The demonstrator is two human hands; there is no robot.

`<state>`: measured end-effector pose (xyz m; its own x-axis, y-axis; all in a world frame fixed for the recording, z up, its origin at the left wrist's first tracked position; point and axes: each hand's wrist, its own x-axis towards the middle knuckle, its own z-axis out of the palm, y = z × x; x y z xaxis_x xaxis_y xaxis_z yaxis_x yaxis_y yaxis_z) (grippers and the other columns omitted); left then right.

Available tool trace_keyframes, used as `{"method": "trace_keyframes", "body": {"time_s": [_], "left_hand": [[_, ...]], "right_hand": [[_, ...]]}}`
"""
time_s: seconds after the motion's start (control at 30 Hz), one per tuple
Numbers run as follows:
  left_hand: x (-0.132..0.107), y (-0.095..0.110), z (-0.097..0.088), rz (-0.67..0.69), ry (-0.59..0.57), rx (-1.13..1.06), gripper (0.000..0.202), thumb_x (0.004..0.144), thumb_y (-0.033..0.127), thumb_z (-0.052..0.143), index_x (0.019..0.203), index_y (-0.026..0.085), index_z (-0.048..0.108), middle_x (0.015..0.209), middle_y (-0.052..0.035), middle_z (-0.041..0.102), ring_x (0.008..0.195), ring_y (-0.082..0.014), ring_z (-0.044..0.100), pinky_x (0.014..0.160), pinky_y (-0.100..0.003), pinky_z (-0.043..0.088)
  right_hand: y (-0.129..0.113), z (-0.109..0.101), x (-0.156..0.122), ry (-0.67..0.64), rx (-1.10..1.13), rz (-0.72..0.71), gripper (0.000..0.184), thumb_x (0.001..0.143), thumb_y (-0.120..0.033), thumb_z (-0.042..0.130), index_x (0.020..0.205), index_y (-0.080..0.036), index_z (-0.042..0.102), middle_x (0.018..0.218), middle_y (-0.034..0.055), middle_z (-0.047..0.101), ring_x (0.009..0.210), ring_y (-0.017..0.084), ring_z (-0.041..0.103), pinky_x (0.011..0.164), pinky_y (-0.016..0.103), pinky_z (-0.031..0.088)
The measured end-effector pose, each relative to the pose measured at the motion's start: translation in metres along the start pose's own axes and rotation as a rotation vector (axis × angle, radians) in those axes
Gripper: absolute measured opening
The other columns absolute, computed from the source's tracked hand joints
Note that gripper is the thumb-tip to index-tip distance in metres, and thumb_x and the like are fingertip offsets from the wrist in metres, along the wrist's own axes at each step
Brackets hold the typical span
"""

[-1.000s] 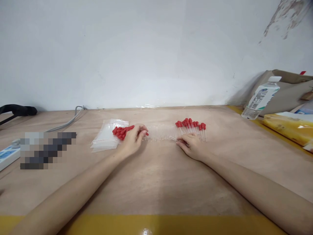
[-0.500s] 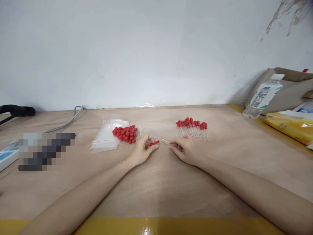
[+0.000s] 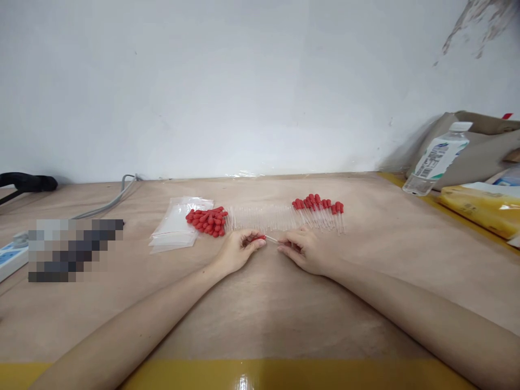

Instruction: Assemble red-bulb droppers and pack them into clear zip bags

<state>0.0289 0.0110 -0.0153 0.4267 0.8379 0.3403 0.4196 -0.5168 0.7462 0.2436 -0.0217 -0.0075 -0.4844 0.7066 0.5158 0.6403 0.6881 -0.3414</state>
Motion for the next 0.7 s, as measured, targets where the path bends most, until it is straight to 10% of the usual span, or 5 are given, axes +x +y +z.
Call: {"method": "trace_keyframes", "body": {"time_s": [0.4,0.7], "left_hand": [[-0.005,0.010,-0.002,0.084,-0.126,0.056,0.019,0.084,0.031,0.053,0.085,0.019,0.067,0.082,-0.0021,0.069,0.074,-0.0160,0.061,0.068,-0.026,0.047],[-0.005,0.009,-0.002,0.098,-0.034,0.178,0.020,0.083,0.034,0.055,0.083,0.019,0.068,0.075,-0.0007,0.069,0.064,-0.0138,0.060,0.060,-0.024,0.045]], "right_hand": [[0.006,-0.014,0.007,-0.132,0.003,-0.031,0.017,0.088,-0.025,0.048,0.078,-0.020,0.062,0.067,-0.0026,0.063,0.058,0.010,0.050,0.072,0.030,0.031],[-0.002,0.002,-0.002,0.075,-0.372,-0.145,0.026,0.089,-0.021,0.040,0.078,-0.019,0.063,0.069,0.0022,0.062,0.060,0.012,0.049,0.064,0.031,0.025]]}}
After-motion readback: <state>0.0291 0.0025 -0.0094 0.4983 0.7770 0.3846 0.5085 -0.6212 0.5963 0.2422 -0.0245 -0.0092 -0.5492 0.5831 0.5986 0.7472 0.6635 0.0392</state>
